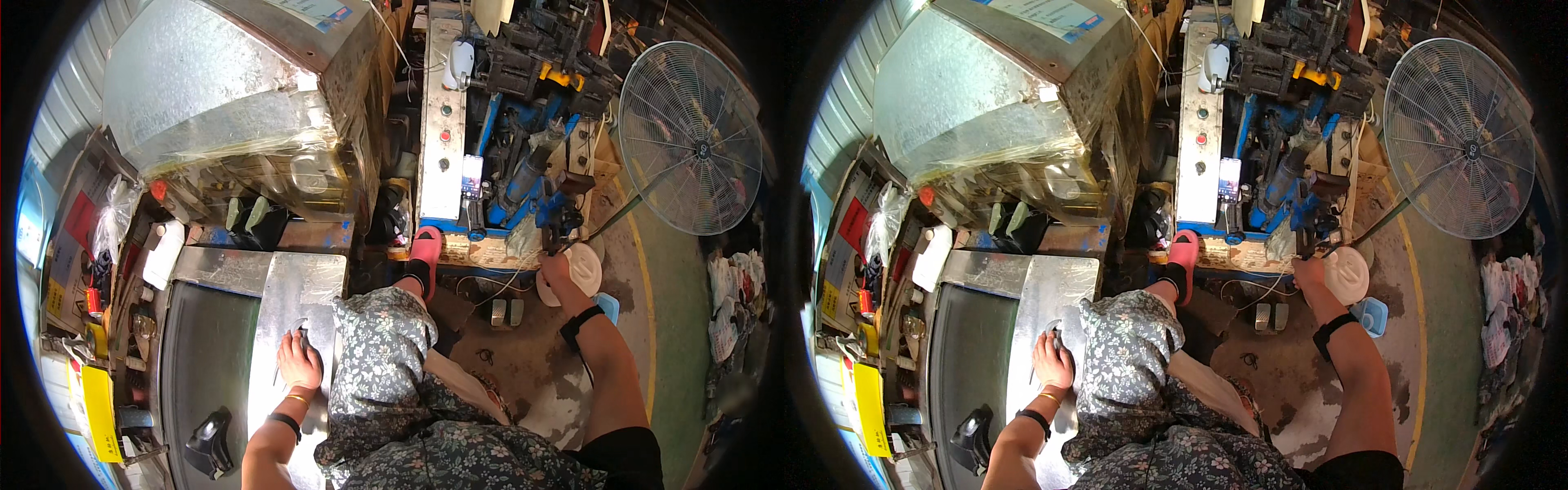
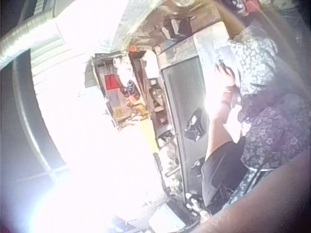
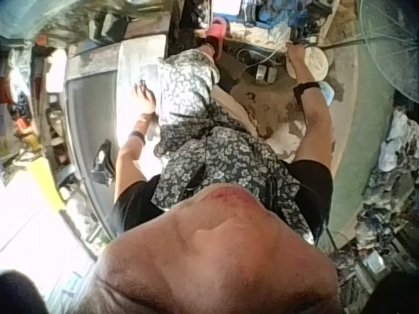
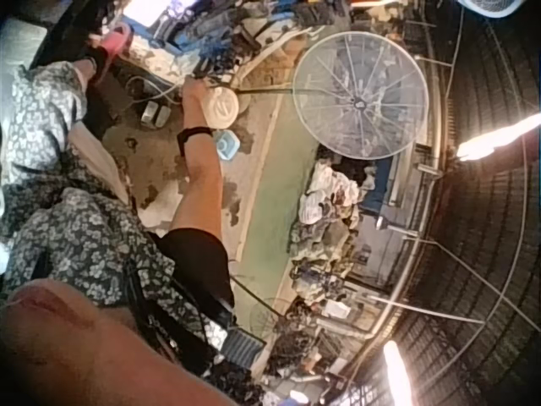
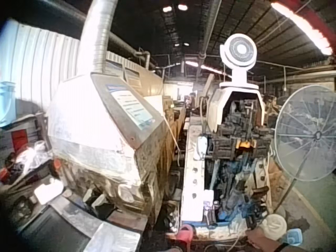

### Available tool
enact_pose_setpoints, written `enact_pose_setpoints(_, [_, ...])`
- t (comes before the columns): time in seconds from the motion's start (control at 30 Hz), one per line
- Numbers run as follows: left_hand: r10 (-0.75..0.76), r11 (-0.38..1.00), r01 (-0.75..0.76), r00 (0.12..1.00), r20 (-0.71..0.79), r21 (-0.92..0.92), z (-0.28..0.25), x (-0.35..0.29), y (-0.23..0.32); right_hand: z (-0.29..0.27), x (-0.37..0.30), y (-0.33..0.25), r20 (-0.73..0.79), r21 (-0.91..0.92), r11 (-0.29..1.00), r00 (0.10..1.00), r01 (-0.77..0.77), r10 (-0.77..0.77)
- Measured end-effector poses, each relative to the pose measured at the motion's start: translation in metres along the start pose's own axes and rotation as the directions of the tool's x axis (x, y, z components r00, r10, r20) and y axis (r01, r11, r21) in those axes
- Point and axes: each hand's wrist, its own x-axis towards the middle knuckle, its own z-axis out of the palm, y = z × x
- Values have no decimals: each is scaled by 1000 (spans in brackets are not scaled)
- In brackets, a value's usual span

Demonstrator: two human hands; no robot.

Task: The person is lasting shoes by placing them into a molding machine and preparing them for the next stage of production.

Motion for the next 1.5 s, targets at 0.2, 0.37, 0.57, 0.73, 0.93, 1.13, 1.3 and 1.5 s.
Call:
enact_pose_setpoints(0.2, [5, 1000, -5, 1000, 1, 9, -2, 0, 1, 0, -1, 0, -1, 8, 1000, 1000, 21, -21])
enact_pose_setpoints(0.37, [-19, 1000, 19, 1000, 20, 6, -1, 0, 1, 0, -3, -1, -9, 33, 999, 1000, 0, 0])
enact_pose_setpoints(0.57, [-9, 1000, 9, 1000, 16, -8, -1, 0, -1, 0, 0, 0, 0, 3, 1000, 1000, 12, -12])
enact_pose_setpoints(0.73, [0, 1000, 0, 1000, 8, 5, -1, -1, -1, -1, 2, 2, 16, -52, 999, 1000, 14, -14])
enact_pose_setpoints(0.93, [-3, 1000, 3, 1000, 9, 4, -2, 0, 1, -1, 4, 3, 13, -45, 999, 1000, -6, 6])
enact_pose_setpoints(1.13, [-2, 1000, 2, 1000, 7, 4, -2, 0, 1, 0, 7, 5, 8, -25, 1000, 1000, -6, 7])
enact_pose_setpoints(1.3, [-1, 1000, 0, 1000, 5, 2, 0, -1, -1, 0, 8, 6, 24, 3, 1000, 1000, -8, 8])
enact_pose_setpoints(1.5, [5, 1000, -5, 1000, -17, 8, 1, 0, 0, -1, 7, 5, 30, 13, 1000, 1000, -11, 10])
